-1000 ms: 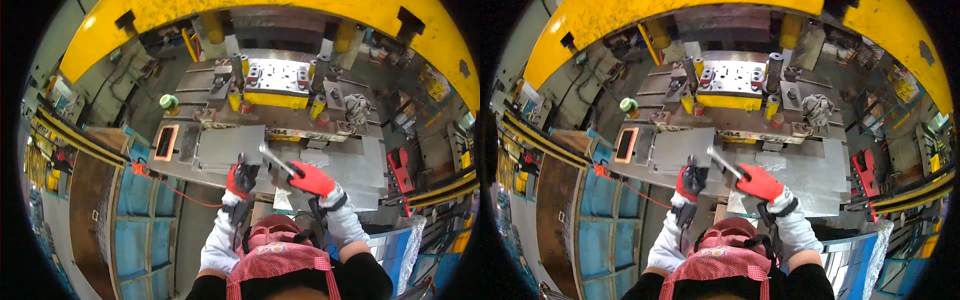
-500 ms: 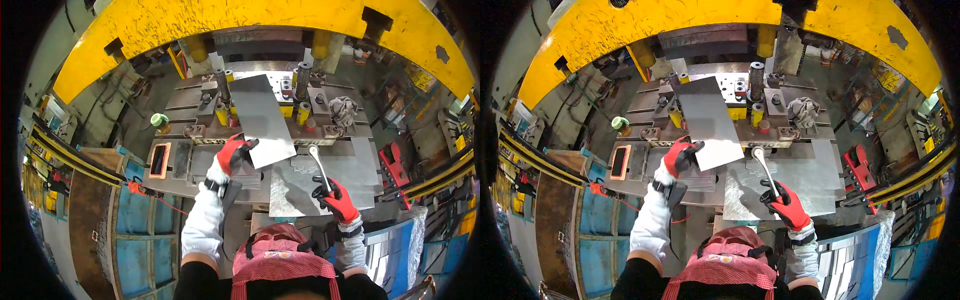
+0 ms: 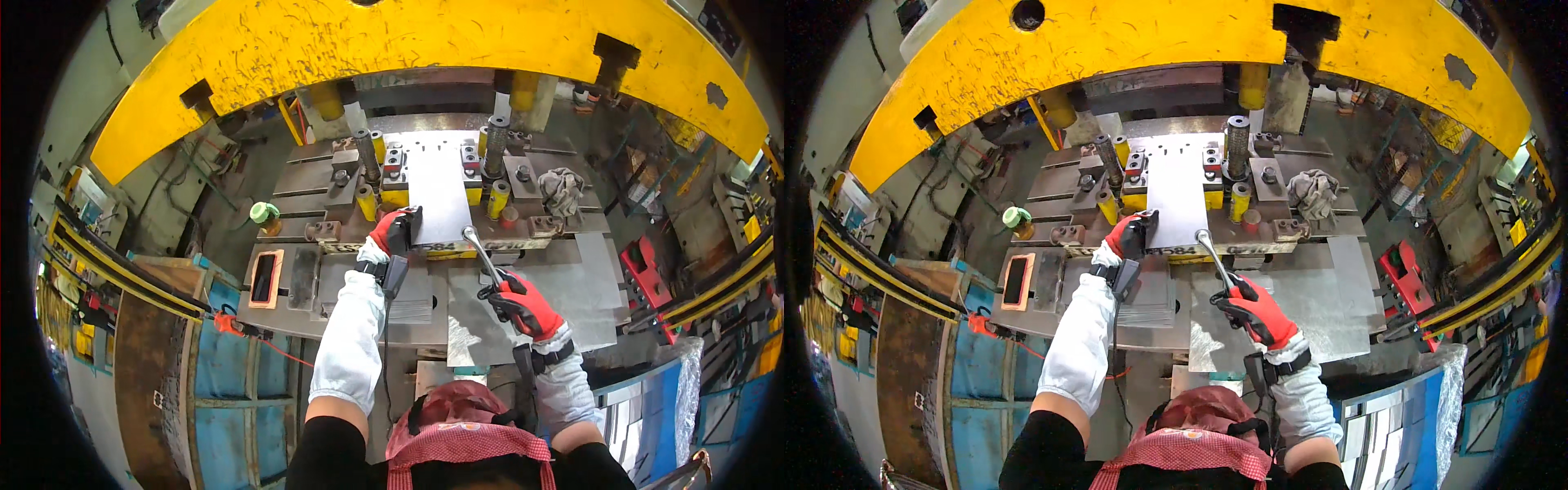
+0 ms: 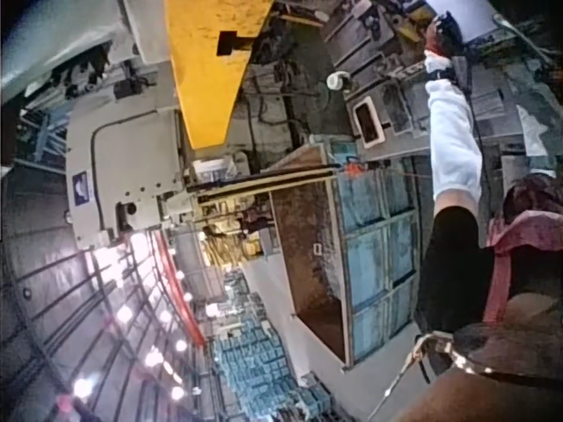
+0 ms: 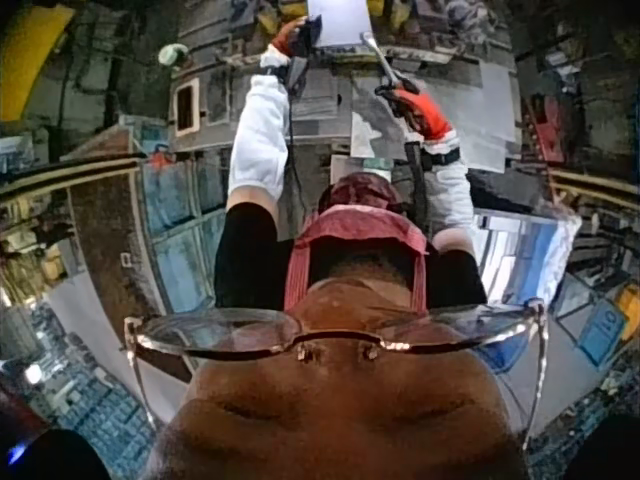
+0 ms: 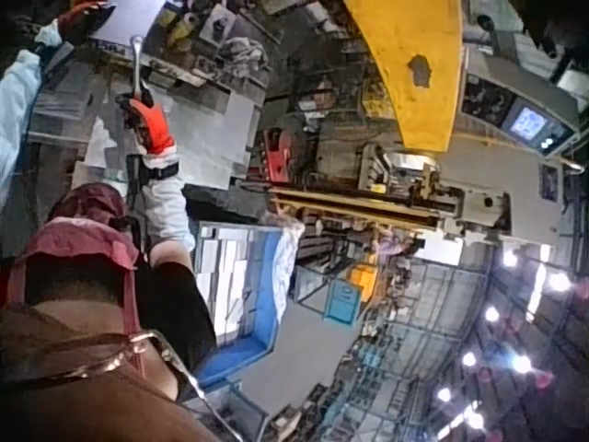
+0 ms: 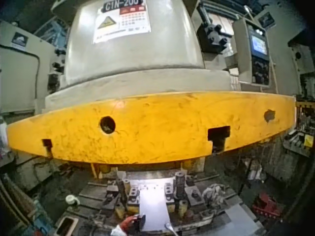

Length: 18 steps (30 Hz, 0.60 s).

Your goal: Organize metal workpieces and feed them into a large industrial press machine using a wrench for adjustments.

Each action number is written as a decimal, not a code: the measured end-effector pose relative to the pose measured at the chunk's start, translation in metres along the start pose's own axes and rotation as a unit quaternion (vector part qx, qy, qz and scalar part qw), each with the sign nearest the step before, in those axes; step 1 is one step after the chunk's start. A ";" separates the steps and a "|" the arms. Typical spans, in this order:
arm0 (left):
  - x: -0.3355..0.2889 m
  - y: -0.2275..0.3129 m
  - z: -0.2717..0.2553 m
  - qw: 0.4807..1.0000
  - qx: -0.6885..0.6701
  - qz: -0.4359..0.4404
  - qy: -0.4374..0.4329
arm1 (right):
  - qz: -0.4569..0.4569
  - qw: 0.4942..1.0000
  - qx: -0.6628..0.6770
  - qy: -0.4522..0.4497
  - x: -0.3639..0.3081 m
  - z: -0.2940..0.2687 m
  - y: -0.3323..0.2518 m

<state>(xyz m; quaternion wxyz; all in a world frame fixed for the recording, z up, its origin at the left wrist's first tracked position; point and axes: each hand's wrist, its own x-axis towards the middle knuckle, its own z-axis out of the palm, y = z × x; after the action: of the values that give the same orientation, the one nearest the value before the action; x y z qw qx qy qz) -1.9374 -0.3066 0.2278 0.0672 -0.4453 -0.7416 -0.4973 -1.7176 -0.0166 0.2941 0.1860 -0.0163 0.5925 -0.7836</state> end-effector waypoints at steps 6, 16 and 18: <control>-0.006 0.051 0.042 0.630 -0.707 -0.287 0.148 | -0.048 0.999 -0.016 0.013 0.005 0.019 -0.014; -0.004 0.069 0.071 0.616 -0.701 -0.242 0.267 | -0.046 0.998 -0.029 0.018 0.006 0.022 -0.013; -0.004 0.062 0.071 0.602 -0.714 -0.247 0.257 | -0.048 0.998 -0.048 0.012 0.007 0.021 -0.012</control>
<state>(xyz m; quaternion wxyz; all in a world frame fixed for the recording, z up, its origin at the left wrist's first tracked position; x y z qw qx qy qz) -1.8656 -0.2451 0.2322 -0.2093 -0.0052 -0.1839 -0.9604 -1.7225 -0.0353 0.3099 0.1403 -0.0446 0.6304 -0.7622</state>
